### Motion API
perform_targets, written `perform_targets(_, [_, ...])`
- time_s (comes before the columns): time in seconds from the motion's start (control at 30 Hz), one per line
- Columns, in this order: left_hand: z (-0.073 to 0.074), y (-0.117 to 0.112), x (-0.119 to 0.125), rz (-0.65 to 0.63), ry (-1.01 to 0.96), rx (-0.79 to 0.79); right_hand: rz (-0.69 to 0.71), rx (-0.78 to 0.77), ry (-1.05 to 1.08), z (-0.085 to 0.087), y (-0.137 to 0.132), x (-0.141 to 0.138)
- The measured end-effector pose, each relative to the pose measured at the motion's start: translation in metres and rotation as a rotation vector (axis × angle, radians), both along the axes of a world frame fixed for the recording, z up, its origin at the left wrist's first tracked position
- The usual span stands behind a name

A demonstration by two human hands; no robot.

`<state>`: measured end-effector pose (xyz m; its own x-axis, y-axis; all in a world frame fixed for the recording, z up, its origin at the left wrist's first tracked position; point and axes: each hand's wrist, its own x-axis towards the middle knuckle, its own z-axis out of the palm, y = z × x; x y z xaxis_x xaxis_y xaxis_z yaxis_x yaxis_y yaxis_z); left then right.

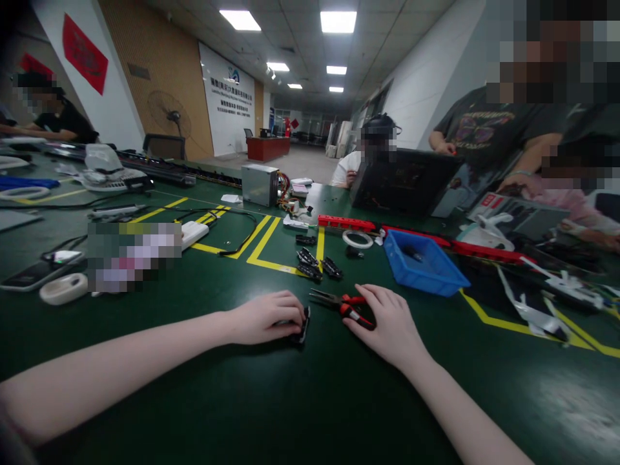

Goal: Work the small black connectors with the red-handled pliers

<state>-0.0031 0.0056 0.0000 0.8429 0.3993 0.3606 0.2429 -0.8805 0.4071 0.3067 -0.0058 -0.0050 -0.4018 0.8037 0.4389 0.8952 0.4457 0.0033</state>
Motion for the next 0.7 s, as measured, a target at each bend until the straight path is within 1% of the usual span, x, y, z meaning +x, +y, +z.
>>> perform_targets(0.1, [-0.002, -0.002, 0.0, 0.011, -0.011, 0.021, -0.032, -0.045, -0.03, -0.002, 0.002, 0.011])
perform_targets(0.2, [-0.002, -0.003, -0.001, 0.013, -0.01, 0.054, -0.016, -0.112, -0.017, -0.002, 0.003, 0.018])
perform_targets(0.3, [0.0, -0.005, 0.0, 0.011, 0.004, 0.081, 0.012, -0.117, 0.006, 0.0, 0.002, 0.016])
perform_targets(0.4, [0.002, -0.007, 0.0, 0.016, 0.007, 0.079, 0.0, -0.111, 0.017, 0.004, -0.003, 0.01])
perform_targets(0.47, [0.003, -0.008, 0.0, 0.018, 0.007, 0.068, -0.01, -0.086, 0.011, 0.007, -0.007, 0.006])
perform_targets(0.6, [0.004, -0.01, 0.0, 0.018, 0.013, 0.064, 0.006, 0.035, -0.006, 0.011, -0.013, 0.002])
perform_targets(0.7, [0.004, -0.011, 0.0, 0.018, 0.016, 0.068, -0.001, 0.078, -0.025, 0.013, -0.016, -0.001])
